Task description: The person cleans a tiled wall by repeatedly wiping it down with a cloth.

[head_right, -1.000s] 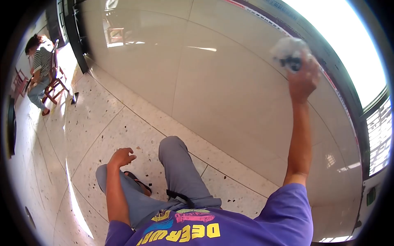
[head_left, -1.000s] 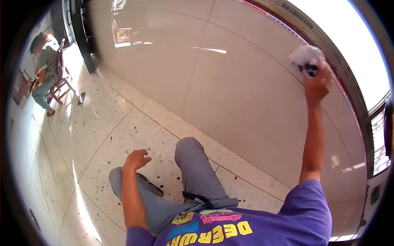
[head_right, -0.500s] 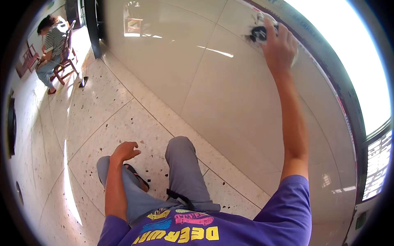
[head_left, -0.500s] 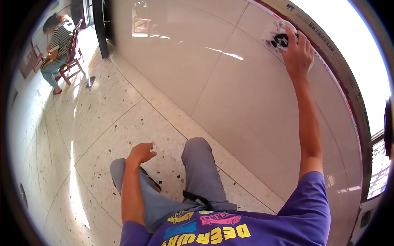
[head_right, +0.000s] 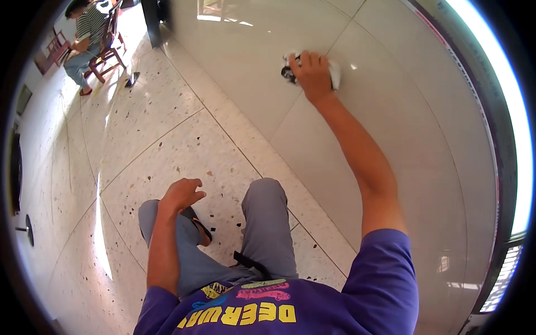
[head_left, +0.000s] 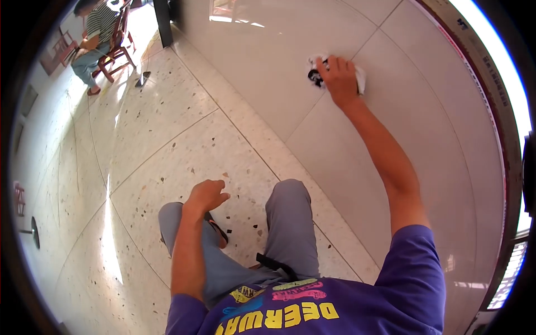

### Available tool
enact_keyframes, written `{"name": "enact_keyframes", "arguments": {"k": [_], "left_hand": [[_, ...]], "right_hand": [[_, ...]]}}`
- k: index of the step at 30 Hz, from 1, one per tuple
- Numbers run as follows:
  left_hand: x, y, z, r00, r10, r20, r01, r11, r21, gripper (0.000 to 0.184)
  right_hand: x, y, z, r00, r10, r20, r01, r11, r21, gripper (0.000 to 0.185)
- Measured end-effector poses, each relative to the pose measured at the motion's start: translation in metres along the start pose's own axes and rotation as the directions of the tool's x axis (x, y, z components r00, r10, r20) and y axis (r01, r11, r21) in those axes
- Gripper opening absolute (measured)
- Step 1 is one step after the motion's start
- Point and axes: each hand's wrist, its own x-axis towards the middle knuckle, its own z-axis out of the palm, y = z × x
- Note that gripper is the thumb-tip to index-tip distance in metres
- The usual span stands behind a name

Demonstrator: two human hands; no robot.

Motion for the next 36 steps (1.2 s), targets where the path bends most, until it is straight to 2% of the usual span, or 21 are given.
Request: {"name": "enact_keyframes", "arguments": {"k": [4, 7, 10, 13, 16, 18, 23, 30, 34, 36], "left_hand": [[0.001, 0.004, -0.001, 1.000, -0.012, -0.022, 0.011, 1.000, -0.024, 0.040], [0.003, 0.004, -0.003, 1.000, -0.007, -0.009, 0.007, 1.000, -0.010, 0.040], [0.002, 0.001, 0.003, 0.997, 0.035, -0.064, -0.036, 0.999, -0.027, 0.034], [-0.004, 0.012, -0.008, 1.000, -0.009, 0.003, 0.009, 1.000, -0.010, 0.041], [-0.010, 0.016, -0.011, 1.000, -0.016, 0.011, 0.016, 0.999, -0.033, 0.041], [-0.007, 0.011, -0.003, 0.999, 0.026, -0.038, -0.026, 1.000, -0.004, 0.041], [-0.009, 0.004, 0.007, 0.999, 0.037, -0.036, -0.037, 0.999, 0.003, 0.041], [-0.015, 0.016, 0.009, 0.999, 0.031, 0.038, -0.030, 0.999, -0.020, 0.042], [-0.013, 0.023, 0.012, 0.992, 0.045, 0.117, -0.022, 0.981, -0.191, 0.042], [-0.005, 0.021, 0.018, 0.988, 0.087, 0.127, -0.058, 0.975, -0.213, 0.042]], "right_hand": [[-0.072, -0.060, 0.015, 0.980, -0.127, 0.152, 0.101, 0.981, 0.165, 0.028], [-0.133, -0.073, -0.011, 0.931, -0.248, 0.268, 0.182, 0.951, 0.250, 0.030], [-0.195, -0.068, -0.052, 0.892, -0.318, 0.322, 0.201, 0.916, 0.347, 0.032], [-0.252, -0.053, -0.101, 0.835, -0.364, 0.412, 0.189, 0.894, 0.406, 0.034], [-0.314, -0.033, -0.155, 0.767, -0.393, 0.507, 0.192, 0.894, 0.404, 0.034], [-0.345, -0.015, -0.194, 0.724, -0.401, 0.561, 0.194, 0.899, 0.393, 0.035], [-0.422, 0.030, -0.292, 0.654, -0.336, 0.678, 0.121, 0.931, 0.344, 0.035], [-0.460, 0.115, -0.410, 0.530, -0.244, 0.812, -0.051, 0.947, 0.318, 0.041], [-0.443, 0.154, -0.457, 0.618, 0.094, 0.781, -0.212, 0.976, 0.051, 0.048], [-0.425, 0.177, -0.479, 0.668, 0.258, 0.698, -0.261, 0.960, -0.105, 0.052]]}}
